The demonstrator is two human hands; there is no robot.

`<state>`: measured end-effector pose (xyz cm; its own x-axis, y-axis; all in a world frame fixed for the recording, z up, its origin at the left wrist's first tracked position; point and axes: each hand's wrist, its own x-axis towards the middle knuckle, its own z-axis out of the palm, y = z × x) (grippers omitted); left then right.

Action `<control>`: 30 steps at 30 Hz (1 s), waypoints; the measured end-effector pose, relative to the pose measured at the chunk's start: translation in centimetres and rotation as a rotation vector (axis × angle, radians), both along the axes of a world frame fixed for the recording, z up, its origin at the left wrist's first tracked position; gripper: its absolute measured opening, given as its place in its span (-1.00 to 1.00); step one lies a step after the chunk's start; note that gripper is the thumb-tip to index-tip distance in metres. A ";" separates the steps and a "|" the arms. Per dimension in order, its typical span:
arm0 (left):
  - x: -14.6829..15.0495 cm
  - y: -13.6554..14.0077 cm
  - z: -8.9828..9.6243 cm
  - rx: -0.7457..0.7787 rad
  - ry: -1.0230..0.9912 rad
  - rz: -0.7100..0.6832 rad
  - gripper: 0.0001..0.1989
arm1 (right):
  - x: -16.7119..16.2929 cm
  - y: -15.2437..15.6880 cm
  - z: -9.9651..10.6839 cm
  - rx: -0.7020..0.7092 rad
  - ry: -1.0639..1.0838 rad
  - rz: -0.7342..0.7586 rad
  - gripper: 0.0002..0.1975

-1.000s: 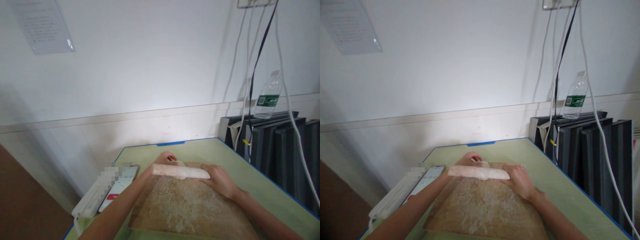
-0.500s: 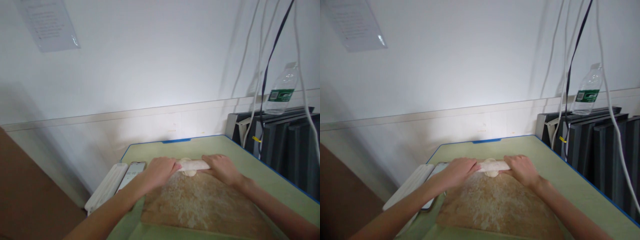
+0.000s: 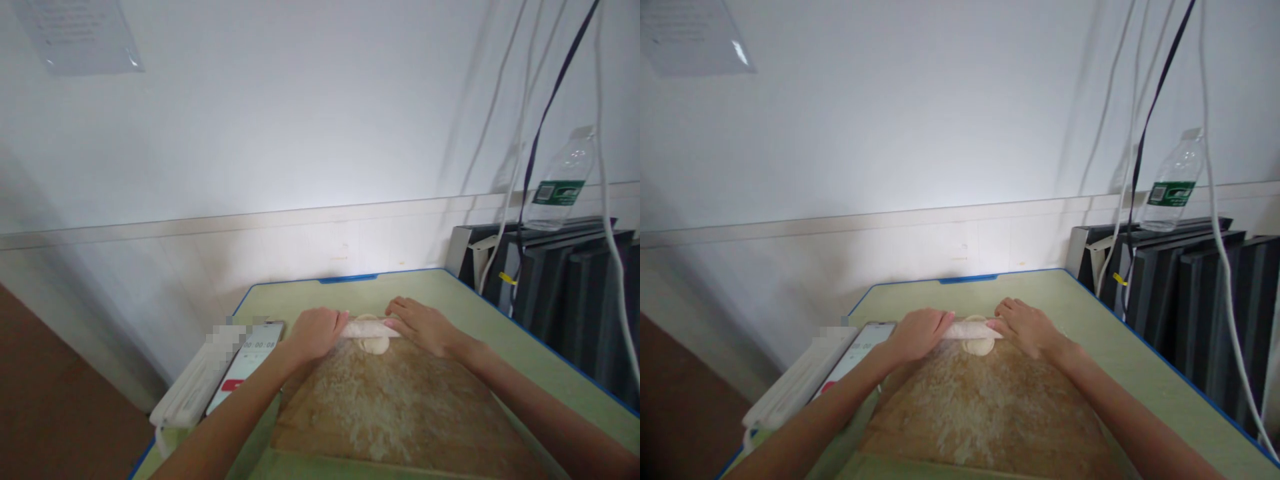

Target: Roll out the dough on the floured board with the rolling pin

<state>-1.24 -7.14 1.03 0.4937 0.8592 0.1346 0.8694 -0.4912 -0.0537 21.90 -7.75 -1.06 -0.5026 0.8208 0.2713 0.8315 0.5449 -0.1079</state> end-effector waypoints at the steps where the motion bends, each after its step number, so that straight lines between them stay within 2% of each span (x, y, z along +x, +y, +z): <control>1: 0.0 0.2 0.0 0.002 -0.001 -0.016 -0.43 | 0.1 0.1 -0.3 -0.014 0.025 0.000 -0.51; 7: -0.1 0.6 0.0 -0.032 -0.018 -0.111 -0.59 | 0.4 -0.3 -1.3 -0.068 0.052 -0.056 -0.46; 14: -0.4 -1.5 -0.1 -0.099 -0.094 -0.077 -0.52 | 0.0 -2.4 -1.0 0.006 0.071 -0.046 -0.54; 21: -0.7 -3.6 -0.9 -0.137 -0.202 -0.068 -0.53 | -0.3 -3.6 -0.3 -0.018 0.094 0.033 -0.60; 30: -0.2 -1.2 -0.8 -0.129 -0.203 -0.113 -0.48 | 0.0 -0.8 -0.5 -0.188 0.089 -0.025 -0.46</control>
<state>-1.43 -8.32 0.25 0.5618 0.8165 0.1332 0.7951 -0.5774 0.1855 21.93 -8.59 -1.53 -0.4627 0.8729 0.1548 0.8271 0.4879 -0.2790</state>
